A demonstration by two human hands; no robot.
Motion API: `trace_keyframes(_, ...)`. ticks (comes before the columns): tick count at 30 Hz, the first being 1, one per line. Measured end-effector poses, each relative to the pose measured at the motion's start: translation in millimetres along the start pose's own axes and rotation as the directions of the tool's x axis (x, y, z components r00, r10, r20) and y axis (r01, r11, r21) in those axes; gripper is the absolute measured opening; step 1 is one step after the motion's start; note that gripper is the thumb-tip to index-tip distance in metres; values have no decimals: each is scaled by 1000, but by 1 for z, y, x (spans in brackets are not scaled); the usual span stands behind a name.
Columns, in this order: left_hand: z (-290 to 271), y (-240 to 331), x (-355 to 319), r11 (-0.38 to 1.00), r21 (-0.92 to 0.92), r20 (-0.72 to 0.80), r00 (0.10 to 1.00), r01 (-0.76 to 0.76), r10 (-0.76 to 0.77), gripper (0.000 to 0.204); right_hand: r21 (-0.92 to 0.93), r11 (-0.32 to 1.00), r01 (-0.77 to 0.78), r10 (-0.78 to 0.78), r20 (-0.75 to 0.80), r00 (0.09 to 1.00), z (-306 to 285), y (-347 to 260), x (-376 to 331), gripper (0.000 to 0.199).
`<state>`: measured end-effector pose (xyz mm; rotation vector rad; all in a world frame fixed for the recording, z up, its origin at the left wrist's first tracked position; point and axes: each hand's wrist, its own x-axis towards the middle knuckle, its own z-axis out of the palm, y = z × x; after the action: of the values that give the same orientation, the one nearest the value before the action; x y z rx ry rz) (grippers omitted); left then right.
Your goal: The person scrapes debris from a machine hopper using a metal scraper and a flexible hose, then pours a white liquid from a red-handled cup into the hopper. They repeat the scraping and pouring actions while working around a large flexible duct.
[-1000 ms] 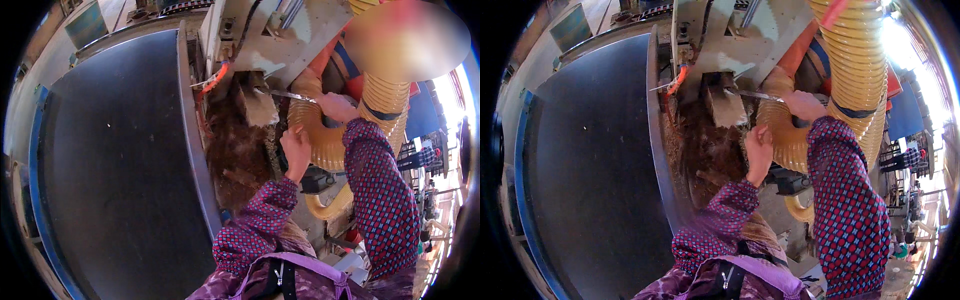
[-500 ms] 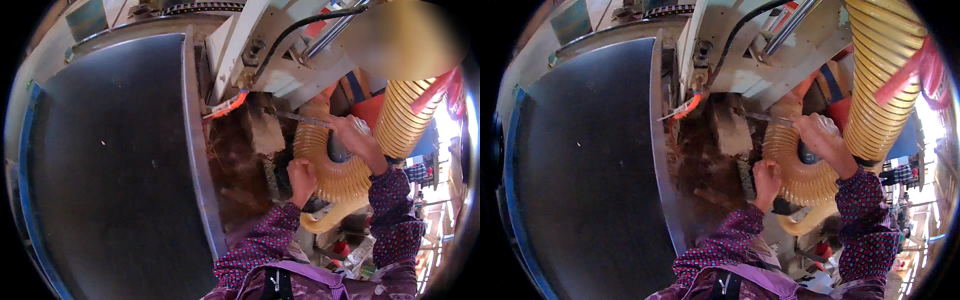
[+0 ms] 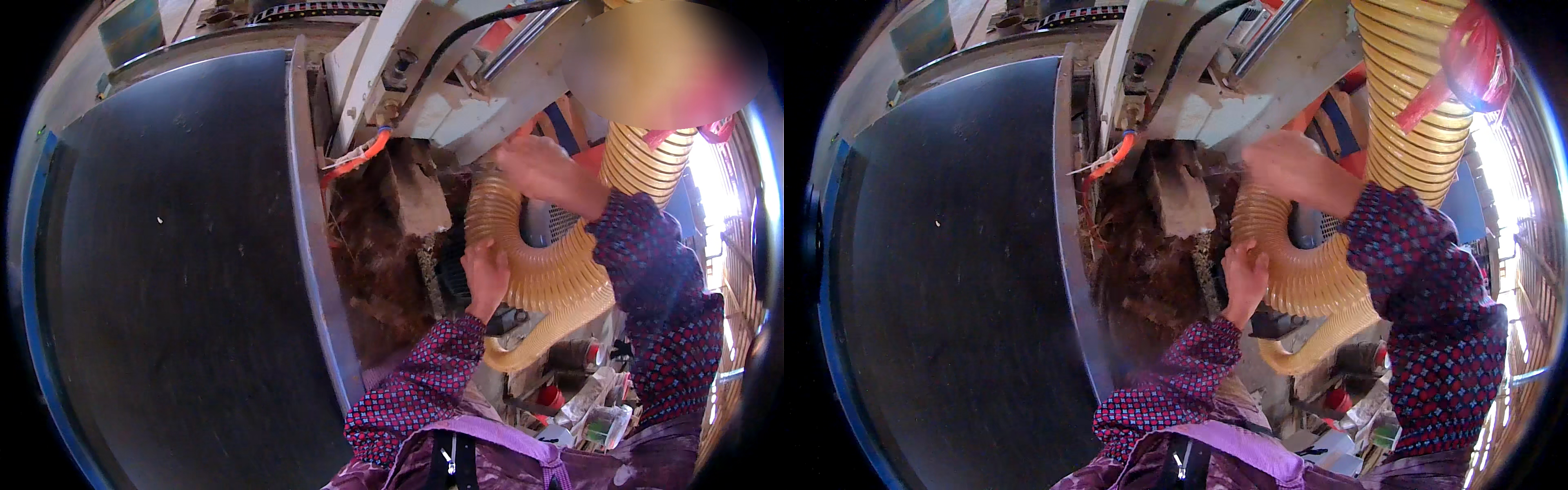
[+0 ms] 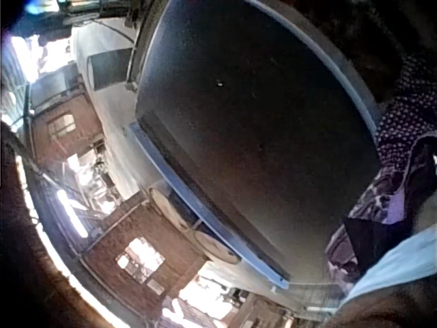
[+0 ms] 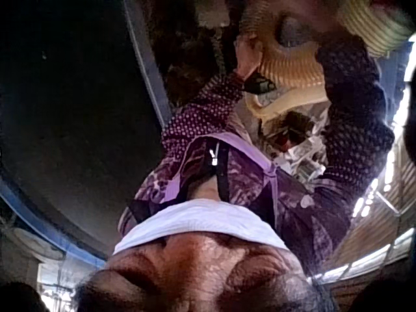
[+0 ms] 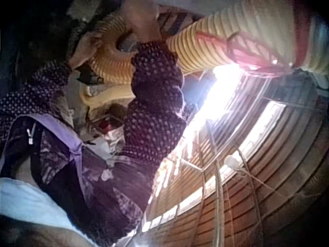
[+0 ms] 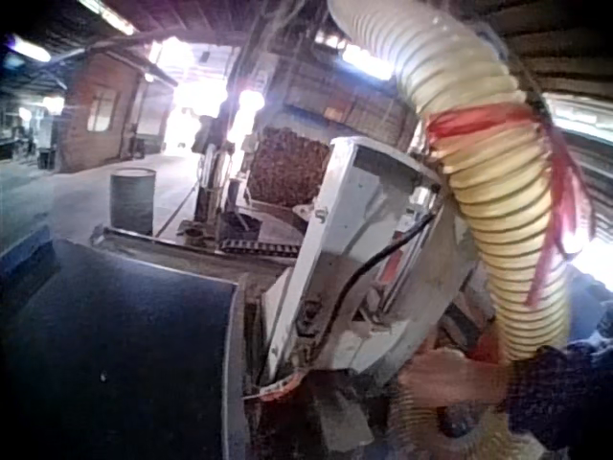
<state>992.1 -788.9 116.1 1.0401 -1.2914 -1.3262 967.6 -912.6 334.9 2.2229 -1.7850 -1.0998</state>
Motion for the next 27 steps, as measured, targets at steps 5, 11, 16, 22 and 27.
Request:
trace_keyframes(5, 9, 13, -9, 999, -44, 32, 999, 22, -21, 31, 205, 977, 55, -5, -239, 971, 39, 22, -6, 22)
trace_keyframes(11, 4, 0, 4, 999, -16, 19, 999, 34, -33, 28, 318, 931, 180, -105, -239, 965, 44, 32, -6, 26)
trace_keyframes(16, 17, -12, -1, 913, -314, 115, 965, 259, -234, 28, 57, 996, 75, -66, -152, 986, 36, 34, -10, 24)
trace_keyframes(22, 21, -23, -2, 964, -231, 1, 991, 128, -131, 30, 45, 997, 67, -39, -461, 887, 8, 16, -67, 21)
trace_keyframes(27, 19, -39, -9, 923, -303, 80, 972, 235, -221, 32, 236, 943, -236, 285, -200, 937, 70, 10, -29, 13)
